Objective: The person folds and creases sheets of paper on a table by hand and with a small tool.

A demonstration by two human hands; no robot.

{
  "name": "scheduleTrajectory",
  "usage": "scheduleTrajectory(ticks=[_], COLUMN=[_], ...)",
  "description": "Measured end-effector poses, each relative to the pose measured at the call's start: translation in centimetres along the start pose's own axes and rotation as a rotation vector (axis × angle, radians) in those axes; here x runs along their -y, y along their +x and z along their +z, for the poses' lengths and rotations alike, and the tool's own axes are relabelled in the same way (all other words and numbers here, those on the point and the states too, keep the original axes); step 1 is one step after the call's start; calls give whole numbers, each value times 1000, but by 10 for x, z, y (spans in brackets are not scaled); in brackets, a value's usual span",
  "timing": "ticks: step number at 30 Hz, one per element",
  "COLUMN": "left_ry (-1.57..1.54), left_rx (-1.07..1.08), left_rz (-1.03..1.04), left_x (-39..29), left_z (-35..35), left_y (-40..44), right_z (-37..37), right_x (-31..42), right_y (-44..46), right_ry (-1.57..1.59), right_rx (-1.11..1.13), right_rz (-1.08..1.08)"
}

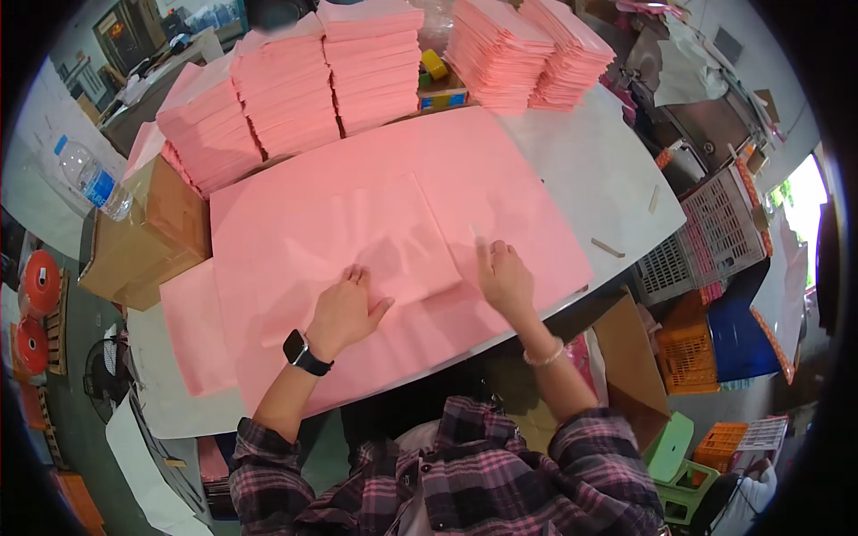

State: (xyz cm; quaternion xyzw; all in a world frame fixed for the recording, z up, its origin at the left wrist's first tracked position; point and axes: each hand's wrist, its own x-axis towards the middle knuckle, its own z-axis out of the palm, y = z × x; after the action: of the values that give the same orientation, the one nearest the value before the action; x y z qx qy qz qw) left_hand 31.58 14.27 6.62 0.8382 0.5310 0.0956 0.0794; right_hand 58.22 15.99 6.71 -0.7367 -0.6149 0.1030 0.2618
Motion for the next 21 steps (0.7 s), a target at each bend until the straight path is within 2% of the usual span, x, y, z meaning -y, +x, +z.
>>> scheduleTrajectory(ticks=[3, 5, 7, 9, 11, 13, 16, 18, 20, 21], left_ry=[-39, -57, -58, -58, -86, -106, -131, -129, -119, -117], left_rx=[1, 12, 80, 123, -5, -75, 248, 230, 191, 191], left_rz=[-13, -2, -22, -27, 12, 13, -185, -176, -145, -151], left_x=[4, 6, 9, 10, 13, 10, -5, 4, 15, 16], left_z=[7, 9, 8, 9, 12, 7, -33, -27, -20, -23], left_y=[0, 2, 3, 3, 2, 2, 21, 35, 45, 50], right_z=[17, 47, 57, 65, 70, 45, 21, 19, 38, 66], right_x=[13, 31, 56, 40, 21, -4, 9, 19, 49, 56], right_y=[-42, -62, -77, -76, -69, -56, -60, -66, -86, -98], right_ry=[61, 229, 241, 224, 192, 37, -11, -32, -53, -41], right_rx=[-67, -121, -47, -67, -95, -334, -350, -353, -221, -197], right_rz=[-113, -176, -211, -183, -163, -129, -93, -71, -344, -381])
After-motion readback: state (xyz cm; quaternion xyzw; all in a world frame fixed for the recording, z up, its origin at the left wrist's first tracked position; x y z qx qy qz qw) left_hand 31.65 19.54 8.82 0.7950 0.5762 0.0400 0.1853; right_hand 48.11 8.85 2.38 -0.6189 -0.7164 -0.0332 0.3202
